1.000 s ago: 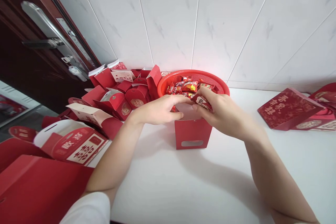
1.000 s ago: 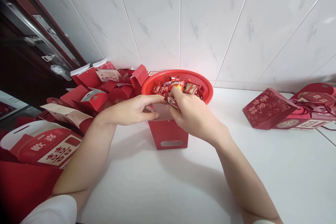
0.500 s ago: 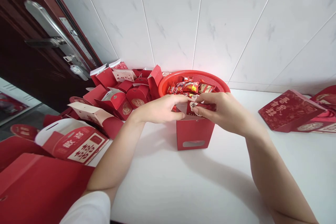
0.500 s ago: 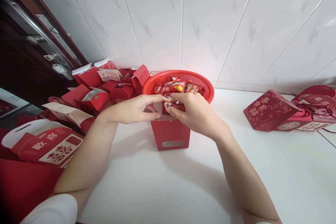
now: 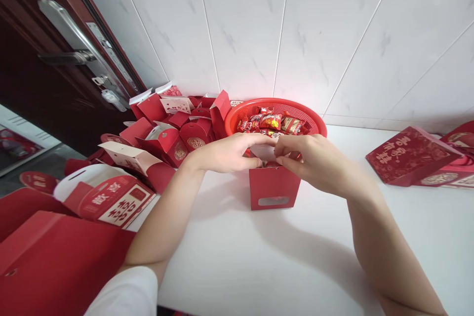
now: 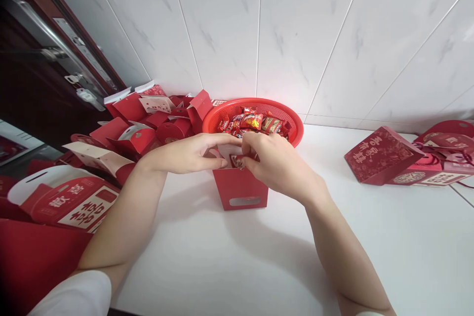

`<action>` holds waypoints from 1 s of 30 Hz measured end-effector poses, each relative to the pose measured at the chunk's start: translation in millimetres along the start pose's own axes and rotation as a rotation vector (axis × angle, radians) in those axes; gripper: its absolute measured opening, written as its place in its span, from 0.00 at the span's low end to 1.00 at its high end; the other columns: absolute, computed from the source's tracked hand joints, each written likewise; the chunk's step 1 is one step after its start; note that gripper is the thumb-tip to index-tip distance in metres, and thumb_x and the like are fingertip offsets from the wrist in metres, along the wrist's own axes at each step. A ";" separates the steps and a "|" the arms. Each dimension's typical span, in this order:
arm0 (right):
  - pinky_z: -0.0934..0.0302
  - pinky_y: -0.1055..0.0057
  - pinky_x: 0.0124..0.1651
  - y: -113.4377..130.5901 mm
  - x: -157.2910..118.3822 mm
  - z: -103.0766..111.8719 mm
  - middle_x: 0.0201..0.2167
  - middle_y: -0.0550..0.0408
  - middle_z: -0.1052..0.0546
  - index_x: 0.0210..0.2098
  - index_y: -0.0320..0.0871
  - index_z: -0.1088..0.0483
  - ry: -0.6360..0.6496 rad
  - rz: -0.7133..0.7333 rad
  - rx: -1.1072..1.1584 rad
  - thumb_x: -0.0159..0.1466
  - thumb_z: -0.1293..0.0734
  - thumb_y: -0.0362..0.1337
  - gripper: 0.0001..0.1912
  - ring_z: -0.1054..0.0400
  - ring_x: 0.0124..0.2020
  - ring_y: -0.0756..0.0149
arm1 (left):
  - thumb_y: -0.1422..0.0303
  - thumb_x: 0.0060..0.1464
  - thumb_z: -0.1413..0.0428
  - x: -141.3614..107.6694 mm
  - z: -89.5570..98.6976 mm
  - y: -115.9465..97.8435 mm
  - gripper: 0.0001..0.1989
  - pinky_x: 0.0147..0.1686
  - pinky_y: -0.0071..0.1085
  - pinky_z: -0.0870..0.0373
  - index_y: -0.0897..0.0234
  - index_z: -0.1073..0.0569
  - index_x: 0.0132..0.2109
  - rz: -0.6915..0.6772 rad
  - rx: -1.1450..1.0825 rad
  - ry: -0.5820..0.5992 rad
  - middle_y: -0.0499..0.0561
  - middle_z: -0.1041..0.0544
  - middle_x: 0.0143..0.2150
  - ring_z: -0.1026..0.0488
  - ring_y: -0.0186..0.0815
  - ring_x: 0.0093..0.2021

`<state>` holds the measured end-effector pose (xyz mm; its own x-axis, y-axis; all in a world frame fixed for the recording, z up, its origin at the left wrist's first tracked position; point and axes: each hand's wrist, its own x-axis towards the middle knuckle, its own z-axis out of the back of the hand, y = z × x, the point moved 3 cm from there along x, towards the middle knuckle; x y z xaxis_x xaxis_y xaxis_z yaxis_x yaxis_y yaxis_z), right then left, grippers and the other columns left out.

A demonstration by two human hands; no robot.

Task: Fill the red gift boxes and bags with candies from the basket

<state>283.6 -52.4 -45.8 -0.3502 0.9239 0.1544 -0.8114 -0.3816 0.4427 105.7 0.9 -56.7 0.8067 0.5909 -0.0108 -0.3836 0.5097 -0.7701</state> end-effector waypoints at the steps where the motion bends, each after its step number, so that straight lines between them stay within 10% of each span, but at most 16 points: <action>1: 0.50 0.70 0.28 1.4 0.2 -0.8 0.28 0.56 0.24 0.35 0.46 0.30 0.017 0.028 -0.007 0.66 0.40 0.31 0.08 0.34 0.27 0.66 | 0.74 0.57 0.45 0.0 0.1 -0.1 0.27 0.56 0.37 0.29 0.58 0.29 0.64 0.000 0.014 -0.003 0.53 0.26 0.64 0.26 0.43 0.59; 11: 0.49 0.70 0.27 4.7 -0.5 -0.5 0.27 0.58 0.24 0.35 0.46 0.27 0.099 0.109 0.007 0.69 0.41 0.32 0.12 0.36 0.25 0.69 | 0.74 0.58 0.46 -0.3 1.1 1.5 0.26 0.59 0.37 0.32 0.58 0.28 0.63 0.002 0.067 -0.021 0.52 0.28 0.66 0.29 0.43 0.61; 19: 0.28 0.63 0.44 -4.6 -4.7 17.5 0.44 0.51 0.18 0.44 0.45 0.23 -0.081 0.132 0.265 0.68 0.35 0.40 0.10 0.23 0.43 0.58 | 0.74 0.56 0.44 0.9 10.7 3.9 0.25 0.57 0.37 0.29 0.57 0.26 0.60 -0.021 0.086 -0.059 0.51 0.24 0.62 0.28 0.44 0.61; 24: 0.28 0.53 0.52 -17.7 -9.8 33.7 0.51 0.48 0.20 0.53 0.49 0.26 -0.249 0.131 0.302 0.65 0.30 0.50 0.20 0.25 0.50 0.51 | 0.72 0.51 0.39 -15.4 35.7 5.8 0.21 0.55 0.39 0.27 0.60 0.20 0.54 -0.039 -0.082 -0.283 0.52 0.19 0.56 0.23 0.46 0.56; 30: 0.26 0.55 0.50 -24.7 -1.9 25.5 0.57 0.45 0.24 0.65 0.51 0.37 -0.046 0.188 0.474 0.67 0.32 0.54 0.31 0.26 0.54 0.51 | 0.72 0.47 0.38 -29.5 57.2 7.8 0.17 0.54 0.44 0.25 0.62 0.17 0.47 -0.119 -0.366 -0.538 0.54 0.17 0.50 0.21 0.49 0.53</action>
<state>316.2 -44.0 -34.5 -0.4400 0.8449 0.3042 -0.4310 -0.4959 0.7539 53.1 23.1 -25.9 0.4608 0.8219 0.3350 -0.0513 0.4015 -0.9144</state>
